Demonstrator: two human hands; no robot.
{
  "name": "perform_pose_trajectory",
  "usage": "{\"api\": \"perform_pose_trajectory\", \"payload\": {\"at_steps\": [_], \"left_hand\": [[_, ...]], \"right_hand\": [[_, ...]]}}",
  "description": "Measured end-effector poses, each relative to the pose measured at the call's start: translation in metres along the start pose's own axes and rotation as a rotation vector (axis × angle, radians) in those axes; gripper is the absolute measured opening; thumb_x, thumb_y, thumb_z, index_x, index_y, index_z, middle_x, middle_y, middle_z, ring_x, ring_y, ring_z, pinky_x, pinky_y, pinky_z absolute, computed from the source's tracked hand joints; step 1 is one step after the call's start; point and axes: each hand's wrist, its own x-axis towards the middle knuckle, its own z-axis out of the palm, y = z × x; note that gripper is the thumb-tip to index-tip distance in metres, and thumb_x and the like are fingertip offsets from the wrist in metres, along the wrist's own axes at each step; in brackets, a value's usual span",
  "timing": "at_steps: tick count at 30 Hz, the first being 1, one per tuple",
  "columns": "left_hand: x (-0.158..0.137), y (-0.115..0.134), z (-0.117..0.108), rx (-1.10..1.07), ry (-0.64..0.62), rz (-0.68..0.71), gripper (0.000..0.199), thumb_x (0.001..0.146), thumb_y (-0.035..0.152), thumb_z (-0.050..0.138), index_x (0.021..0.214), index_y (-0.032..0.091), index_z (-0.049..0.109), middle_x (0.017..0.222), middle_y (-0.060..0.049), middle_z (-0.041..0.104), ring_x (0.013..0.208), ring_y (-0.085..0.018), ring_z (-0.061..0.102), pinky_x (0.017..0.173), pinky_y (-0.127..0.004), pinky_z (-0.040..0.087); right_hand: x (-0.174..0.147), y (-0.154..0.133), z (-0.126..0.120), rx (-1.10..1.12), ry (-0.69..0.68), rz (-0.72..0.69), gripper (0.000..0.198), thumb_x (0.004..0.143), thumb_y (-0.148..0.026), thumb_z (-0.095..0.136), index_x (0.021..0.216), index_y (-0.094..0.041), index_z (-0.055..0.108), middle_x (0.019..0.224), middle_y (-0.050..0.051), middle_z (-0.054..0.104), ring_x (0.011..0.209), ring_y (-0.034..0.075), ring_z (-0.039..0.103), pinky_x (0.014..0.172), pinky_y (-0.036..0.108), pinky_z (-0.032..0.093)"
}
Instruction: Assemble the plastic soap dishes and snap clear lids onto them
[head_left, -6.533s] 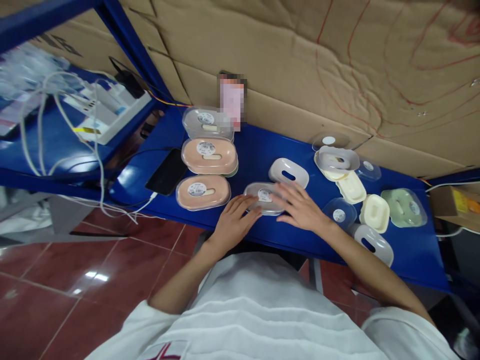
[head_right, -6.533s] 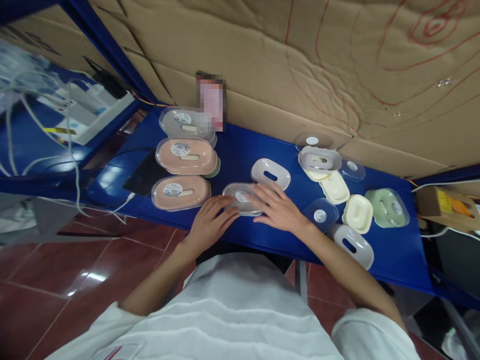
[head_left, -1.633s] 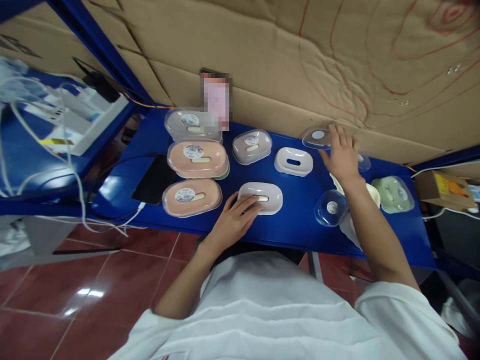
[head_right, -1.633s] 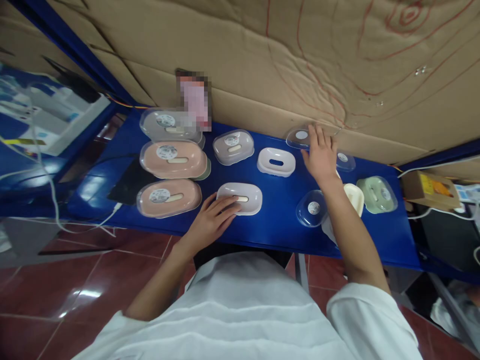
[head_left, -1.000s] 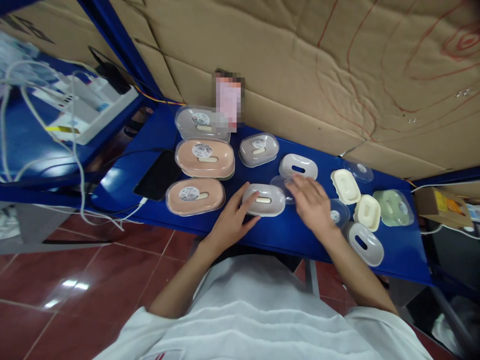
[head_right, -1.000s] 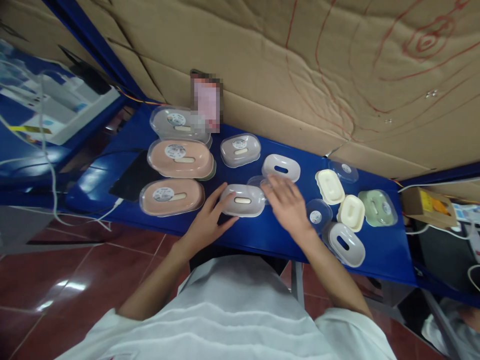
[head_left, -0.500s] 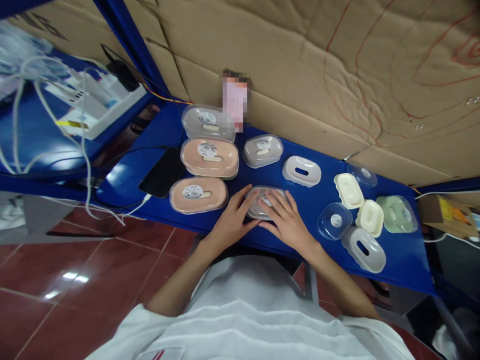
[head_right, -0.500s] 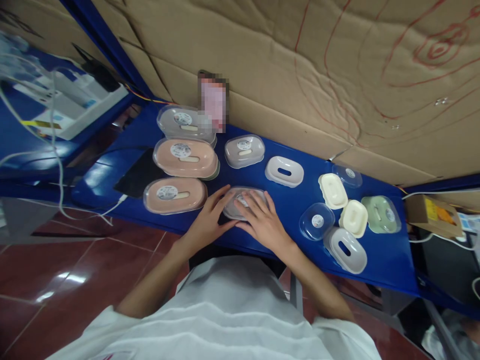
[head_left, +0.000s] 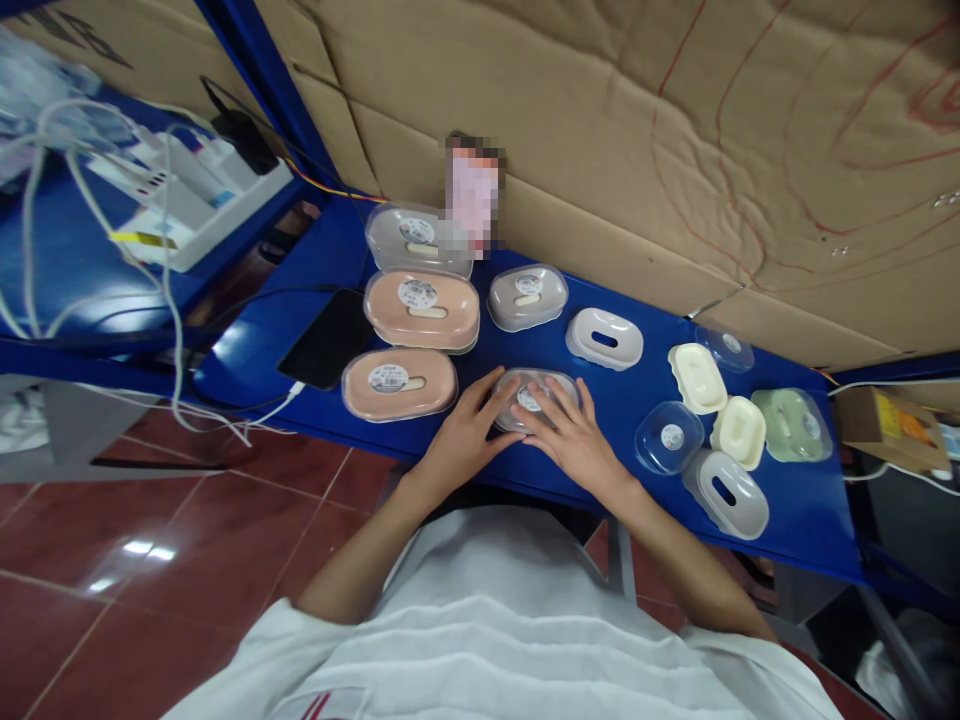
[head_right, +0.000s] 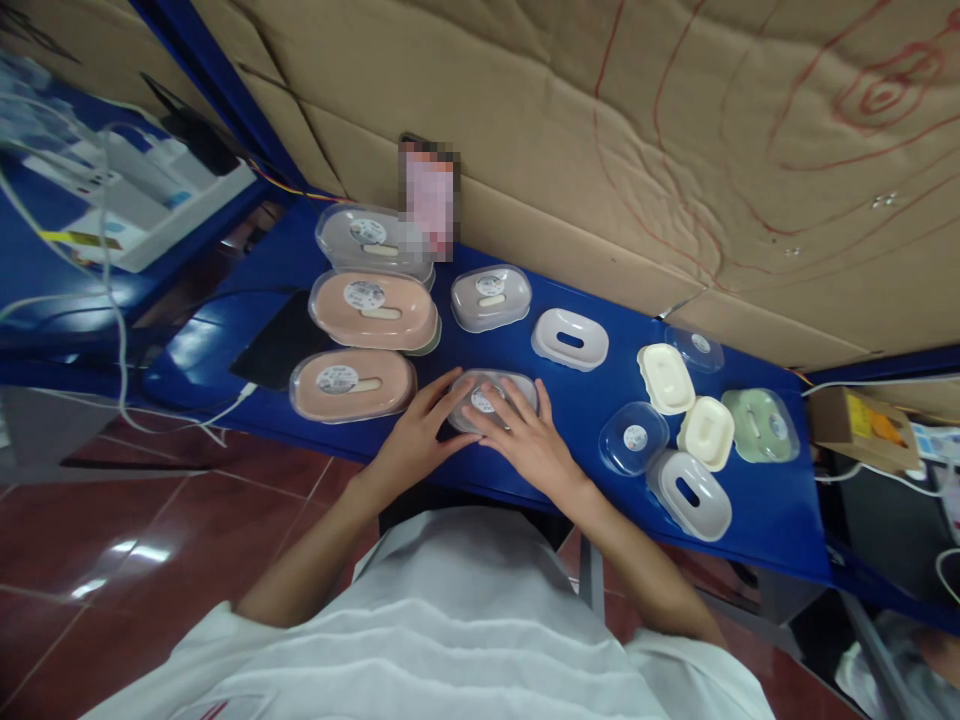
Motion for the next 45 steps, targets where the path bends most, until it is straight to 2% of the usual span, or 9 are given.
{"api": "perform_pose_trajectory", "payload": {"at_steps": [9, 13, 16, 22, 27, 31, 36, 41, 45], "left_hand": [[-0.003, 0.0, 0.001, 0.008, 0.022, 0.007, 0.08, 0.101, 0.039, 0.073, 0.17, 0.031, 0.035, 0.17, -0.017, 0.045, 0.155, -0.033, 0.051, 0.125, -0.051, 0.05], [-0.003, 0.002, 0.0, 0.022, 0.017, -0.017, 0.083, 0.1, 0.042, 0.074, 0.171, 0.033, 0.032, 0.169, -0.016, 0.047, 0.154, -0.034, 0.051, 0.126, -0.053, 0.048], [-0.003, 0.003, 0.0, 0.03, -0.006, -0.018, 0.085, 0.099, 0.043, 0.075, 0.172, 0.033, 0.031, 0.169, -0.016, 0.047, 0.153, -0.033, 0.052, 0.125, -0.052, 0.049], [-0.001, 0.005, -0.001, 0.054, -0.026, 0.024, 0.084, 0.103, 0.045, 0.069, 0.173, 0.032, 0.026, 0.17, -0.02, 0.043, 0.155, -0.036, 0.05, 0.123, -0.055, 0.05], [-0.001, 0.003, -0.001, 0.066, -0.03, 0.037, 0.082, 0.103, 0.043, 0.069, 0.172, 0.032, 0.029, 0.17, -0.021, 0.042, 0.155, -0.036, 0.049, 0.123, -0.056, 0.05], [0.0, 0.003, -0.001, 0.059, -0.01, 0.05, 0.079, 0.103, 0.037, 0.071, 0.171, 0.029, 0.032, 0.169, -0.022, 0.043, 0.156, -0.035, 0.049, 0.123, -0.055, 0.051], [0.003, 0.009, -0.002, 0.127, 0.068, 0.093, 0.07, 0.104, 0.024, 0.068, 0.167, 0.025, 0.039, 0.174, -0.025, 0.031, 0.162, -0.039, 0.037, 0.125, -0.06, 0.046], [0.005, 0.018, -0.003, 0.262, 0.079, 0.141, 0.051, 0.104, 0.02, 0.064, 0.154, 0.024, 0.057, 0.155, -0.019, 0.057, 0.148, -0.035, 0.054, 0.119, -0.055, 0.051], [0.016, 0.027, -0.003, 0.39, -0.021, 0.096, 0.045, 0.107, 0.027, 0.06, 0.152, 0.021, 0.061, 0.152, -0.019, 0.061, 0.14, -0.036, 0.058, 0.117, -0.055, 0.05]], "right_hand": [[-0.004, 0.008, 0.001, 0.059, 0.021, -0.049, 0.06, 0.109, -0.025, 0.058, 0.166, -0.038, 0.044, 0.17, 0.008, 0.048, 0.165, 0.03, 0.033, 0.134, 0.072, 0.013], [-0.008, 0.022, -0.003, 0.216, 0.069, -0.018, 0.071, 0.108, -0.034, 0.062, 0.172, -0.032, 0.032, 0.18, 0.011, 0.026, 0.169, 0.032, 0.019, 0.134, 0.063, 0.029], [-0.013, 0.032, -0.003, 0.306, 0.085, 0.017, 0.083, 0.106, -0.036, 0.066, 0.175, -0.038, 0.02, 0.183, 0.008, 0.013, 0.17, 0.034, 0.013, 0.132, 0.061, 0.036], [-0.019, 0.037, 0.007, 0.374, 0.165, 0.033, 0.094, 0.099, -0.037, 0.076, 0.173, -0.043, 0.02, 0.18, 0.005, 0.027, 0.167, 0.034, 0.026, 0.131, 0.059, 0.04], [-0.021, 0.036, 0.014, 0.348, 0.204, 0.022, 0.091, 0.098, -0.035, 0.078, 0.173, -0.038, 0.027, 0.18, 0.007, 0.029, 0.167, 0.035, 0.025, 0.131, 0.057, 0.041], [-0.021, 0.033, 0.013, 0.254, 0.153, 0.037, 0.079, 0.103, -0.04, 0.071, 0.172, -0.034, 0.034, 0.18, 0.01, 0.028, 0.168, 0.035, 0.02, 0.131, 0.062, 0.036], [-0.004, 0.037, 0.006, 0.086, 0.072, 0.146, 0.061, 0.107, -0.05, 0.061, 0.164, -0.032, 0.05, 0.175, 0.011, 0.039, 0.166, 0.034, 0.028, 0.133, 0.062, 0.028], [0.034, 0.055, -0.009, 0.034, -0.03, 0.162, 0.064, 0.112, -0.045, 0.05, 0.172, -0.03, 0.034, 0.18, 0.011, 0.026, 0.167, 0.031, 0.026, 0.134, 0.058, 0.021], [0.041, 0.073, -0.022, 0.026, -0.038, 0.216, 0.078, 0.11, -0.042, 0.05, 0.176, -0.021, 0.015, 0.181, 0.015, 0.022, 0.168, 0.031, 0.022, 0.135, 0.059, 0.014]]}}
